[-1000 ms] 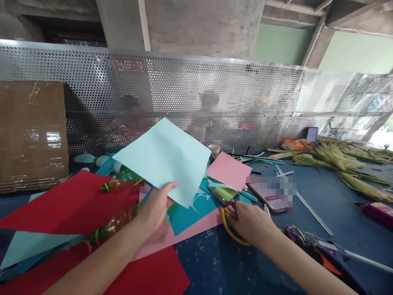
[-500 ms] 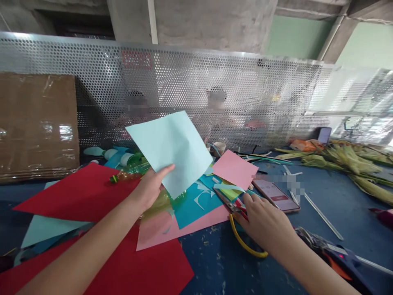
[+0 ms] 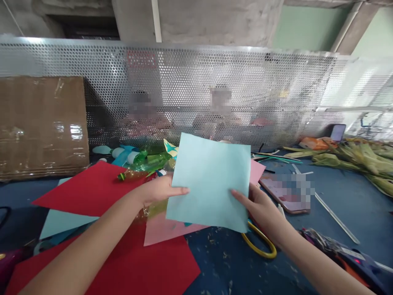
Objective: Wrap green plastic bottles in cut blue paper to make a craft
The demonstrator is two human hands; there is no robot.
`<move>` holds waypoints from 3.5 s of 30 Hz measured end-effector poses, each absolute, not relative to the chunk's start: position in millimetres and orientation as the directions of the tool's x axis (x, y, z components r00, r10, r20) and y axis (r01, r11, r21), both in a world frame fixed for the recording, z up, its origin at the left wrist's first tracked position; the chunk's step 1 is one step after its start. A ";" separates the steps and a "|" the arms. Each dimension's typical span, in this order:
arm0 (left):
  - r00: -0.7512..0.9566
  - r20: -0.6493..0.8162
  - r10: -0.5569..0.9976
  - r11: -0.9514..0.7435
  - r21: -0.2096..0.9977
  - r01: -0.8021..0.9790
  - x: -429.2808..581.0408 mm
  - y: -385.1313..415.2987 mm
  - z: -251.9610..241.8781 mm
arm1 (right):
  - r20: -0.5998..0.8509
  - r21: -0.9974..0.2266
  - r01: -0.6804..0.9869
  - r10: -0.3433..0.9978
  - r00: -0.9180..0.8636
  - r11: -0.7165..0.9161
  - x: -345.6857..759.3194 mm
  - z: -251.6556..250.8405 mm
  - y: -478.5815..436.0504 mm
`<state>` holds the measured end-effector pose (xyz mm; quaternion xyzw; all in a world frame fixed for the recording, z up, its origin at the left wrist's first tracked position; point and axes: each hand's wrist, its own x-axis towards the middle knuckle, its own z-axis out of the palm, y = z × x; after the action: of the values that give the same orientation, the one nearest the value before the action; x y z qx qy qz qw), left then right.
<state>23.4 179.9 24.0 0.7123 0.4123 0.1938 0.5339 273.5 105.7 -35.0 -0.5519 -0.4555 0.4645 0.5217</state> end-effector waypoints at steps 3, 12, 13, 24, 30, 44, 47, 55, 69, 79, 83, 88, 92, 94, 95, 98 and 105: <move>0.568 -0.112 0.815 -0.221 0.846 0.485 17.4 187.7 28.3 | -0.021 -0.991 0.120 0.966 0.258 -0.054 276.7 -33.2 103.7; 0.414 -0.245 0.876 -0.209 0.581 0.786 -30.1 206.3 34.1 | 0.006 -0.998 0.067 0.944 0.330 -0.017 283.4 -39.8 104.5; 0.411 -0.265 0.872 -0.201 0.573 0.795 -31.4 206.7 33.5 | -0.001 -0.999 0.044 0.946 0.324 -0.016 282.9 -40.5 105.0; 0.307 -0.106 0.946 -0.088 0.827 0.556 -29.5 212.1 33.1 | -0.362 -0.918 -0.219 0.924 0.127 -0.330 267.2 -46.7 99.3; 0.383 -0.129 0.915 -0.094 0.853 0.513 -0.4 199.9 25.9 | -0.461 -0.853 -0.213 0.879 -0.117 -0.476 252.7 -45.4 83.1; 0.453 0.008 0.892 -0.374 0.577 0.726 20.2 194.2 10.5 | -0.234 -0.954 0.296 0.737 -0.633 -0.049 263.9 -19.2 67.8; 0.497 0.089 0.863 -0.463 0.532 0.709 22.8 193.9 5.5 | 0.067 -0.743 0.552 0.863 -0.501 0.378 259.5 -35.2 74.5; 0.605 0.164 0.779 -0.625 0.281 0.728 34.6 193.7 -19.0 | -0.023 -0.577 0.632 0.763 -0.645 0.517 254.0 -34.6 72.4; 0.617 -0.088 0.782 -0.545 0.384 0.745 14.6 202.1 7.4 | -0.064 -0.700 0.542 0.715 -0.696 0.465 262.4 -27.4 70.4; 0.609 -0.255 0.751 -0.454 0.471 0.756 4.2 211.4 10.8 | 0.145 -0.589 0.750 0.952 -0.269 0.302 277.2 -39.7 95.4; 0.618 -0.291 0.730 -0.442 0.489 0.752 5.6 209.7 10.9 | 0.243 -0.644 0.713 0.958 -0.152 0.276 284.0 -51.9 108.4; 0.612 -0.343 0.713 -0.450 0.445 0.774 5.1 211.5 9.8 | 0.308 -0.559 0.776 0.942 -0.131 0.291 278.0 -53.9 125.9; 0.586 -0.356 0.728 -0.436 0.419 0.796 4.7 214.8 6.9 | 0.163 -0.515 0.811 0.961 -0.225 0.278 268.2 -45.2 149.1; 0.570 -0.353 0.742 -0.426 0.409 0.807 5.4 215.7 5.9 | 0.081 -0.505 0.825 0.965 -0.250 0.256 265.5 -38.5 161.6; 0.562 -0.353 0.748 -0.420 0.404 0.812 5.8 215.9 5.8 | 0.043 -0.499 0.832 0.965 -0.257 0.244 265.2 -34.4 167.4; 0.544 -0.350 0.763 -0.409 0.391 0.825 6.4 215.6 6.8 | -0.065 -0.479 0.851 0.958 -0.278 0.214 268.2 -20.6 182.0; 0.532 -0.317 0.785 -0.403 0.391 0.827 5.5 214.5 8.4 | -0.332 -0.476 0.847 0.843 -0.423 0.238 278.3 2.9 205.1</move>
<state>5.5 214.5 8.4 0.8365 0.4818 -0.0413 0.2576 278.3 205.1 2.9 -0.5370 -0.7867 0.3044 -0.0031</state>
